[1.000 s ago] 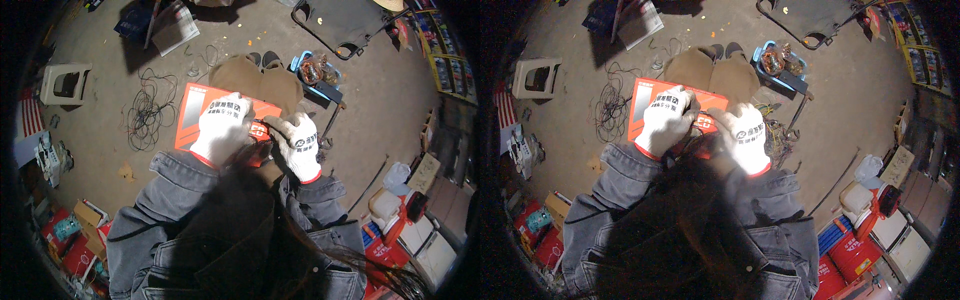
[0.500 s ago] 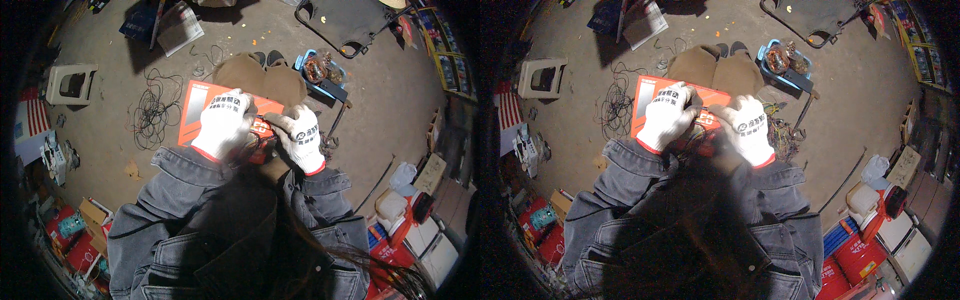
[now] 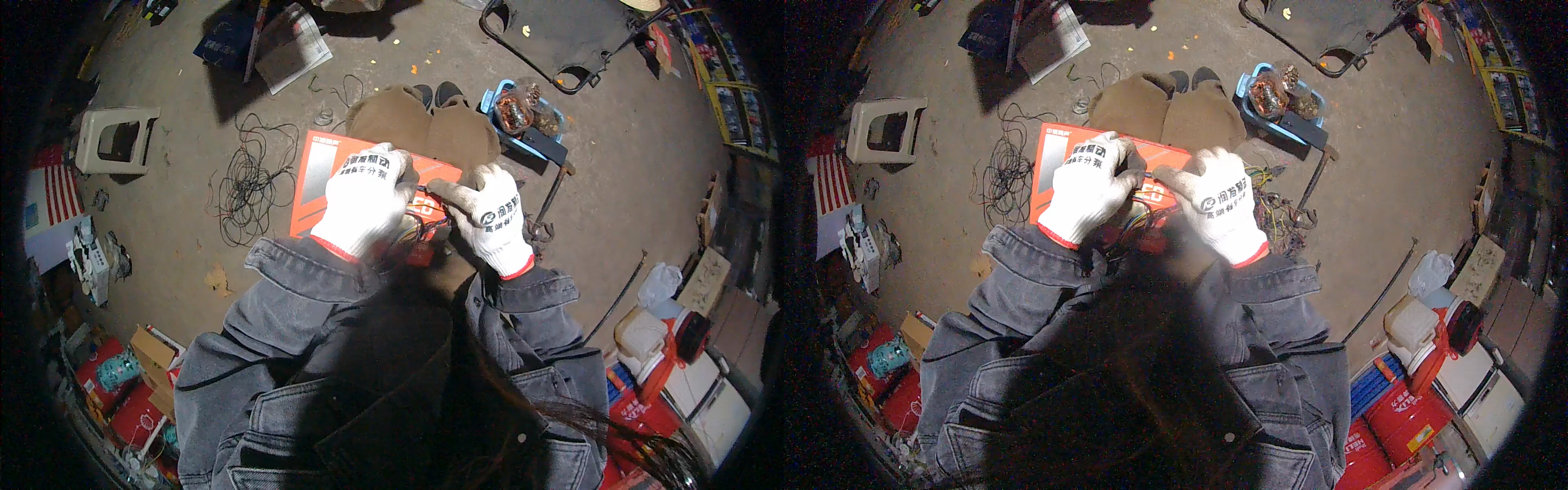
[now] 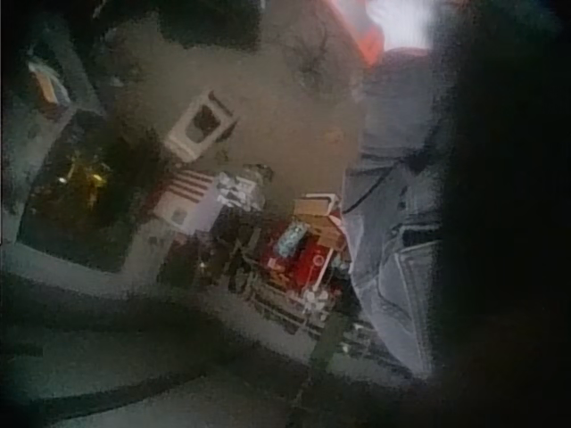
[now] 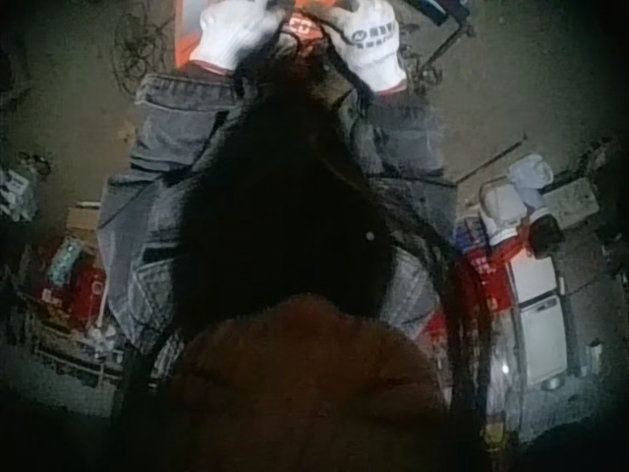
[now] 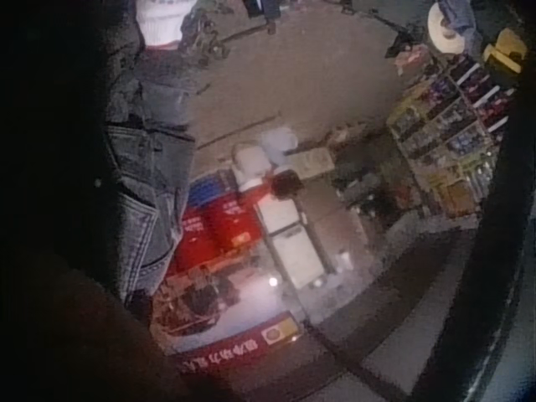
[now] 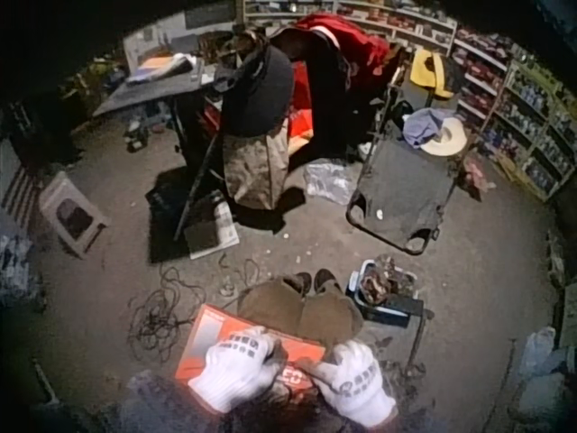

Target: The person sits on the floor and uses a screwdriver and wire cutters to strip, twist, and connect multiple colored wires within a harness. They repeatedly strip insulation, twist exposed conductors, and secure connections while handling the bundle over a red box.

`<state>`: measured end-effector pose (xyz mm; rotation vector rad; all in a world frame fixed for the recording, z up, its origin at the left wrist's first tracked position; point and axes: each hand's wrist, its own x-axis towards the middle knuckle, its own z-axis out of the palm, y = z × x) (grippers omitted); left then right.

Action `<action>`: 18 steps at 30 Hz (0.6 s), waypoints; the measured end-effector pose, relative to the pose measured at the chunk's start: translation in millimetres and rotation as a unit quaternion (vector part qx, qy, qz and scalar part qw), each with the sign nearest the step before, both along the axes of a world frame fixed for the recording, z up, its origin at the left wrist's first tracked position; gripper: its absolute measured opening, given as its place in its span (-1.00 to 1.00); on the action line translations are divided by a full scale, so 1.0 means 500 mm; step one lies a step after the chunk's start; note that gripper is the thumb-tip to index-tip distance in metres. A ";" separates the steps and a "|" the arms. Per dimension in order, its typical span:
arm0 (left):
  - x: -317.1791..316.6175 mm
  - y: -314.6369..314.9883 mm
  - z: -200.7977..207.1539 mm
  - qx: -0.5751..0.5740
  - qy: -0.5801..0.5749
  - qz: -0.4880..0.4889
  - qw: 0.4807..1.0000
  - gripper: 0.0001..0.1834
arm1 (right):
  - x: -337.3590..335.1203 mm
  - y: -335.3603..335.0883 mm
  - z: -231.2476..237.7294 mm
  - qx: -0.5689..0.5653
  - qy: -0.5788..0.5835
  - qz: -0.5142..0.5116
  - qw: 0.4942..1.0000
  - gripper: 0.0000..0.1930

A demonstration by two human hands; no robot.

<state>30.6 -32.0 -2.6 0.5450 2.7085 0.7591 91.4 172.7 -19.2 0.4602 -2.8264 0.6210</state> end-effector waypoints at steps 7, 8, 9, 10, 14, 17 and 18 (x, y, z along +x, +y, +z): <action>-0.007 -0.003 -0.002 -0.003 -0.037 -0.015 0.999 -0.72 | -0.002 0.006 0.007 0.003 -0.003 0.019 1.000 -0.70; -0.007 -0.004 -0.002 0.002 -0.035 -0.013 0.999 -0.73 | -0.003 0.007 0.008 0.011 -0.006 0.021 1.000 -0.70; -0.007 -0.003 -0.003 0.008 -0.033 -0.011 0.999 -0.73 | -0.004 0.008 0.009 0.013 -0.005 0.025 1.000 -0.70; -0.006 -0.003 -0.004 0.016 -0.018 -0.010 1.000 -0.74 | -0.005 0.008 0.009 0.018 -0.007 0.027 0.999 -0.69; -0.001 -0.004 -0.009 0.026 0.015 -0.007 1.000 -0.77 | -0.010 0.006 0.008 0.034 -0.004 0.046 0.998 -0.70; -0.001 -0.005 -0.015 0.024 0.012 -0.013 1.000 -0.77 | -0.011 0.005 0.009 0.060 0.011 0.055 0.997 -0.70; -0.001 -0.006 -0.017 0.026 0.013 -0.015 0.999 -0.76 | -0.011 0.005 0.010 0.069 0.010 0.059 0.996 -0.70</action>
